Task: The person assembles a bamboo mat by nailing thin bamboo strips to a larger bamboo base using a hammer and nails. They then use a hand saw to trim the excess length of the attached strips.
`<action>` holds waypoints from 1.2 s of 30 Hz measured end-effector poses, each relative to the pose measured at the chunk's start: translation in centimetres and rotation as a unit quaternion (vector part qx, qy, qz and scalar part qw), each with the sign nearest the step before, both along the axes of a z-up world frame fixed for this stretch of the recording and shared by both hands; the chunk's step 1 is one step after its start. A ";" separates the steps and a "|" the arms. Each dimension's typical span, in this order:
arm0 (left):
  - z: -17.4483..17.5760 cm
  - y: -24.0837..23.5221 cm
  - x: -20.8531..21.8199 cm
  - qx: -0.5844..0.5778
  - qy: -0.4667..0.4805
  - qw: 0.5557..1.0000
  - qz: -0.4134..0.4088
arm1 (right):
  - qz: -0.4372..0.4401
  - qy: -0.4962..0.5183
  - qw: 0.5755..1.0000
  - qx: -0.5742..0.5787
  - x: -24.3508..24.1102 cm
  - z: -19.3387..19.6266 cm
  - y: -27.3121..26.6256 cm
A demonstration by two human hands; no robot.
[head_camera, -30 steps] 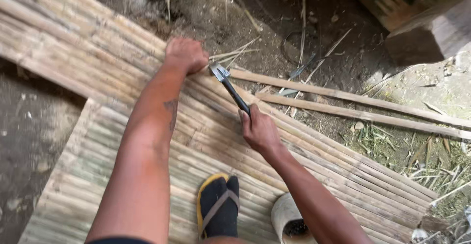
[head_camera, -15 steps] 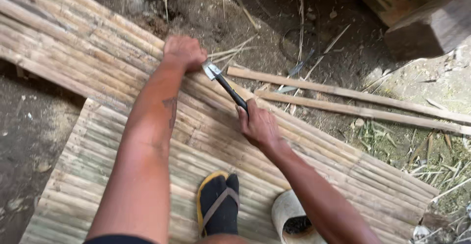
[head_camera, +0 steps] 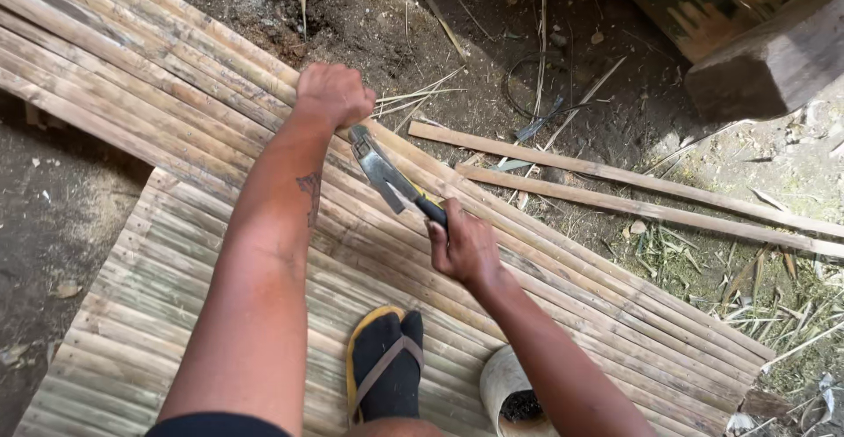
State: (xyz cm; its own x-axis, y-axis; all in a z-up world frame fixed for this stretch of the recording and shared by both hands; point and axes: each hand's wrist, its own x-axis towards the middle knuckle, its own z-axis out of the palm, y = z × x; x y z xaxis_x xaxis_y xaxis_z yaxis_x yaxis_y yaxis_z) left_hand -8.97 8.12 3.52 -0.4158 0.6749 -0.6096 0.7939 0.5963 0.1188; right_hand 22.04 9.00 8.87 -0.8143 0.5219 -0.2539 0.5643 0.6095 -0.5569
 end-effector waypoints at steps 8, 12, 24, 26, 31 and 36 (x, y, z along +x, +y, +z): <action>-2.0 -2.7 1.0 0.179 0.093 0.979 -0.028 | -0.143 0.019 0.988 -0.061 4.4 2.4 0.5; -4.1 -2.8 1.6 0.321 0.149 0.932 0.075 | -0.096 0.088 0.991 -0.039 8.4 2.3 0.3; -1.1 -7.5 20.7 0.349 0.057 0.933 -0.062 | -0.093 -0.121 0.988 -0.032 19.2 3.9 4.3; -0.6 -8.5 25.9 0.335 0.075 0.935 -0.093 | -0.087 -0.202 0.976 -0.008 23.2 4.6 5.0; 2.5 -7.9 32.1 0.385 -0.083 0.914 -0.101 | -0.058 -0.145 0.980 0.120 29.9 4.8 5.8; 7.2 -8.8 35.8 0.291 -0.294 0.909 -0.047 | -0.092 0.006 0.976 0.195 29.0 4.6 5.3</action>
State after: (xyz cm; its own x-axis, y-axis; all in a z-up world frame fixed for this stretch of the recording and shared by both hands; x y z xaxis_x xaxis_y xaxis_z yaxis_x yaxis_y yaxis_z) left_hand 26.79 -0.69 10.74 -0.0564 0.9699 -0.2368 0.5356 0.2296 0.8127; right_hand 51.01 14.35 13.44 -0.6989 0.7152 0.0022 0.6794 0.6648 -0.3104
